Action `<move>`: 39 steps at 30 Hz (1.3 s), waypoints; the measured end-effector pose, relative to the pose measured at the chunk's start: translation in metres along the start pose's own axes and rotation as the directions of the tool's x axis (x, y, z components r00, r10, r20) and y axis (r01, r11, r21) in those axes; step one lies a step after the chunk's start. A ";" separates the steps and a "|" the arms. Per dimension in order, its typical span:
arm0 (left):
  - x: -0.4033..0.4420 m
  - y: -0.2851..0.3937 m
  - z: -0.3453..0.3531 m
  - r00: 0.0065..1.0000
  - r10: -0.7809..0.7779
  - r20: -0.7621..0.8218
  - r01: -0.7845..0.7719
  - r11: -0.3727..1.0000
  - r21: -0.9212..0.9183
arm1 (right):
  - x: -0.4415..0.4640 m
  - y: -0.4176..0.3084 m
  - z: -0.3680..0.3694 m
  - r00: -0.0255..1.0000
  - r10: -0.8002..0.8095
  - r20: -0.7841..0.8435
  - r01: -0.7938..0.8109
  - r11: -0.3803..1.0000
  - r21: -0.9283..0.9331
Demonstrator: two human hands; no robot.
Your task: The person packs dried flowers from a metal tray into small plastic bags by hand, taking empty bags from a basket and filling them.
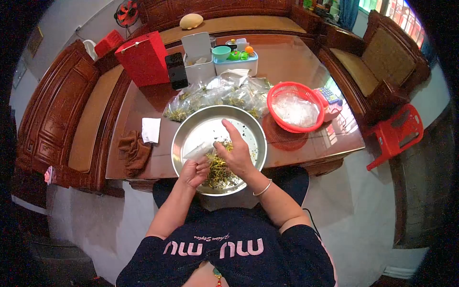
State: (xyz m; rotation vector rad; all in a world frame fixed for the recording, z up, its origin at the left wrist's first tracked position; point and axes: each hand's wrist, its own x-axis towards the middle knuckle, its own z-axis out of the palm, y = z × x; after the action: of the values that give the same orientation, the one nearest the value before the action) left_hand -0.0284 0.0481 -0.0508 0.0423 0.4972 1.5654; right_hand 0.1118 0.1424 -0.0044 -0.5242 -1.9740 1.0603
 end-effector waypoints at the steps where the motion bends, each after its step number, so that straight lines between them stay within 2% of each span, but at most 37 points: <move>1: 0.000 -0.001 -0.003 1.000 -0.002 -0.008 0.002 1.000 -0.002 | -0.001 0.004 0.003 0.999 -0.035 -0.001 0.035 0.998 -0.046; 5: 0.003 0.001 -0.007 0.999 -0.017 -0.033 0.017 1.000 0.008 | -0.002 0.015 0.010 0.990 -0.138 -0.013 0.133 0.975 -0.180; 9: 0.001 0.001 -0.002 0.997 0.015 -0.075 -0.011 0.999 0.053 | 0.001 0.018 0.007 0.961 -0.096 0.261 0.080 0.994 0.073; 15: 0.001 0.004 -0.004 0.999 -0.044 -0.028 0.045 0.997 0.064 | 0.004 0.013 0.003 0.973 0.095 0.210 -0.110 0.992 0.057; 20: 0.004 0.008 -0.010 0.998 0.017 -0.064 -0.009 0.994 0.112 | 0.003 0.020 0.003 0.980 0.052 0.190 -0.078 0.988 0.136; 24: 0.003 0.005 -0.012 0.998 0.011 -0.055 -0.003 0.990 0.140 | 0.005 0.023 -0.007 0.976 -0.128 0.178 0.124 0.992 0.035; 25: 0.003 0.005 -0.008 0.999 0.006 -0.051 0.001 0.990 0.143 | 0.006 0.022 -0.010 0.977 -0.128 0.173 0.124 0.992 0.031; 29: -0.001 0.002 0.007 0.961 0.234 -0.146 -0.162 0.909 0.385 | 0.004 0.017 -0.030 0.991 -0.118 0.070 0.111 0.989 0.097; 30: -0.003 0.002 0.012 0.961 0.234 -0.146 -0.163 0.909 0.385 | 0.003 0.019 -0.033 0.990 -0.119 0.070 0.112 0.989 0.096; 32: -0.008 -0.002 0.025 0.927 0.369 -0.063 -0.248 0.732 0.635 | -0.001 0.030 -0.041 0.991 0.124 0.056 -0.134 0.955 0.264; 34: -0.010 -0.007 0.032 0.880 0.472 0.056 -0.311 0.481 0.820 | -0.004 0.039 -0.045 0.931 0.355 0.086 -0.357 0.834 0.420; 35: -0.010 -0.009 0.032 0.878 0.476 0.056 -0.312 0.481 0.819 | -0.004 0.037 -0.046 0.931 0.353 0.089 -0.356 0.835 0.420; 39: -0.012 -0.021 0.032 0.841 0.370 0.395 -0.431 0.017 0.902 | -0.013 0.027 -0.046 0.877 0.319 0.359 -0.435 0.845 0.312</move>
State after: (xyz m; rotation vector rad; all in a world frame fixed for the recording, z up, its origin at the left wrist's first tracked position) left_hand 0.0024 0.0455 -0.0258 1.4191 1.5648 1.4613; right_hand 0.1567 0.1711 -0.0179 -0.5809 -1.8727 1.8292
